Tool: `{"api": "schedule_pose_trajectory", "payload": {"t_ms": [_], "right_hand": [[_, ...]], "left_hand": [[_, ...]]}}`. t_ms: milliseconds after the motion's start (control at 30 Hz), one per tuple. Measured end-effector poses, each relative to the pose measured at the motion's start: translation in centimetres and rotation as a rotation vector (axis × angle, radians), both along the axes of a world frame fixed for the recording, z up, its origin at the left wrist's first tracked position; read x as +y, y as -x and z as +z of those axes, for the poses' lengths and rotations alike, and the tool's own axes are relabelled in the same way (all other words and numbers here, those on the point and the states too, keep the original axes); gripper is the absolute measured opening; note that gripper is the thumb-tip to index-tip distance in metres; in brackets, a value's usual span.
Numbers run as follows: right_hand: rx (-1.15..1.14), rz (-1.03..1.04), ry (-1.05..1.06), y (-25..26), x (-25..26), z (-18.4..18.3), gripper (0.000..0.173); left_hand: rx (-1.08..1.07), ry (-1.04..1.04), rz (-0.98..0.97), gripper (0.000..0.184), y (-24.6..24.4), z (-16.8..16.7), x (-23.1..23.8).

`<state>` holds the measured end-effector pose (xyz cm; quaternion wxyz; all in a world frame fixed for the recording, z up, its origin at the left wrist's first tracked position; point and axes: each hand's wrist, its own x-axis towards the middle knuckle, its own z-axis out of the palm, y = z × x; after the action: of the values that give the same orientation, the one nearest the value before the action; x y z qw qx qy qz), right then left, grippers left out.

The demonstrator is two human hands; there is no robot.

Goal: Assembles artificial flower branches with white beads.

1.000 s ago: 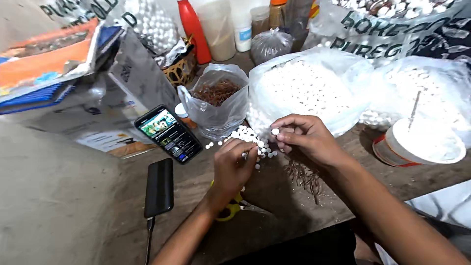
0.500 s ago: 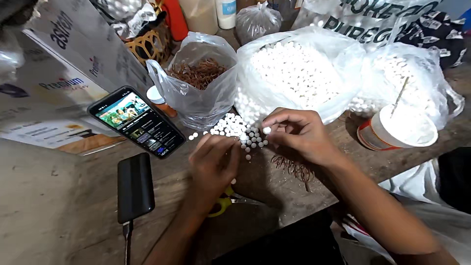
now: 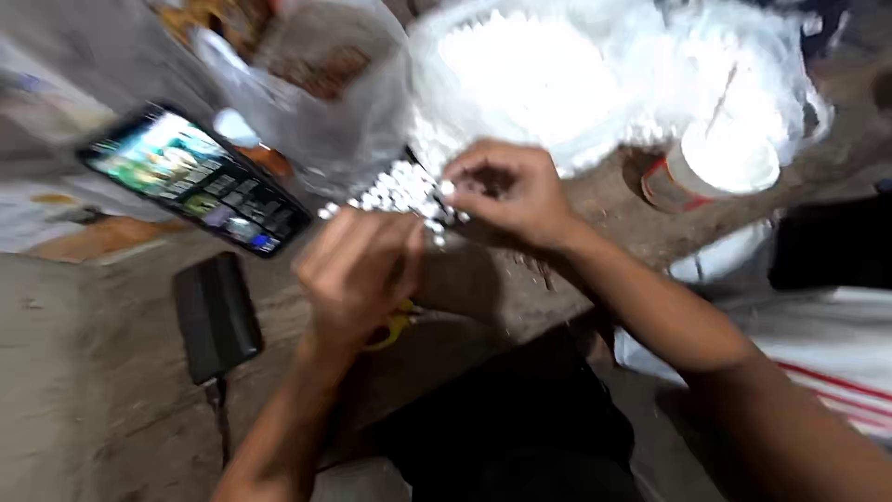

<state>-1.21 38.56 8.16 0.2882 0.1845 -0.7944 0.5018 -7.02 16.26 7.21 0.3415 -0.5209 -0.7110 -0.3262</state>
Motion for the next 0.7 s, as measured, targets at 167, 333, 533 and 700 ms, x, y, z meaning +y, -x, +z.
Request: {"api": "schedule_pose_trajectory", "payload": {"t_ms": [167,333,533,700], "right_hand": [[0.146,-0.038,-0.096,0.8,0.2,-0.3,0.012],[0.148,-0.073,-0.188,0.8,0.6,-0.6,0.012],[0.162,-0.103,-0.196,0.5,0.1,-0.2,0.013],[0.197,-0.136,-0.193,0.3,-0.2,-0.4,0.016]], "left_hand": [[0.054,0.096,0.084,0.022,0.6,0.1,-1.0],[0.051,0.093,0.123,0.022,1.0,-0.6,-1.1],[0.038,0.112,0.093,0.024,1.1,-0.4,-1.0],[-0.002,0.065,0.04,0.023,0.6,0.0,0.4]]}}
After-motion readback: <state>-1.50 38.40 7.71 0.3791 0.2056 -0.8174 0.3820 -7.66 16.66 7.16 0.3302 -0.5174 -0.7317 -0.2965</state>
